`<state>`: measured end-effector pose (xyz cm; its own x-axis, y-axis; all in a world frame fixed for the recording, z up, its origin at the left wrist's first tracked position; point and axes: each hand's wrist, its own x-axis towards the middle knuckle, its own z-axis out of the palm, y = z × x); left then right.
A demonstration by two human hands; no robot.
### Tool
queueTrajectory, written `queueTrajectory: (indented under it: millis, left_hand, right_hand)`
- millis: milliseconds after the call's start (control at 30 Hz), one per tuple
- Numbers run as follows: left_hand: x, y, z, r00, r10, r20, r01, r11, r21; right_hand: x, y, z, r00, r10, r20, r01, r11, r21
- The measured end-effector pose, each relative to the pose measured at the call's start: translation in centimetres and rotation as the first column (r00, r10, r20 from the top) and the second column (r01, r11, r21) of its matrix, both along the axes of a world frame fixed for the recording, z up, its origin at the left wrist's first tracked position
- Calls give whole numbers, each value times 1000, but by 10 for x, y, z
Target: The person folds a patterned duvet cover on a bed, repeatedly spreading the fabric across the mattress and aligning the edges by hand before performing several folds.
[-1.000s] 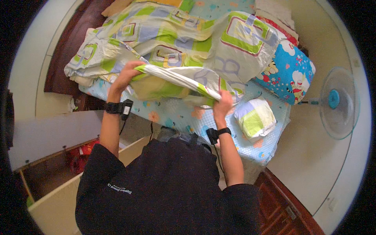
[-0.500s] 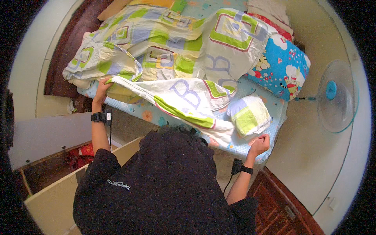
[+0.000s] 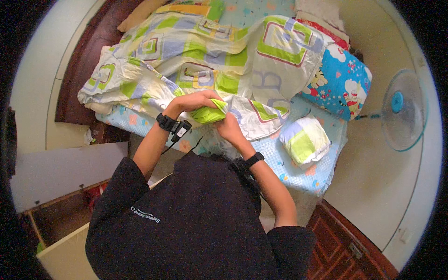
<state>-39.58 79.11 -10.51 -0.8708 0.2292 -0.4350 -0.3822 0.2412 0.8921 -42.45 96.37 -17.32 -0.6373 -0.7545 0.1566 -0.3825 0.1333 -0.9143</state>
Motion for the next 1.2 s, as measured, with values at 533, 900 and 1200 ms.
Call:
queueTrajectory:
  millis: [533, 900, 1200]
  left_hand:
    - [66, -103, 16, 942, 331, -44, -319, 932, 173]
    - [72, -157, 21, 949, 284, -134, -274, 957, 91]
    - [85, -154, -17, 951, 308, -18, -304, 928, -217]
  right_hand:
    - [-11, 128, -20, 586, -432, -685, 714, 676, 184]
    - [26, 178, -6, 529, -515, -674, 792, 585, 175]
    - [59, 199, -15, 945, -321, 66, 205, 736, 645]
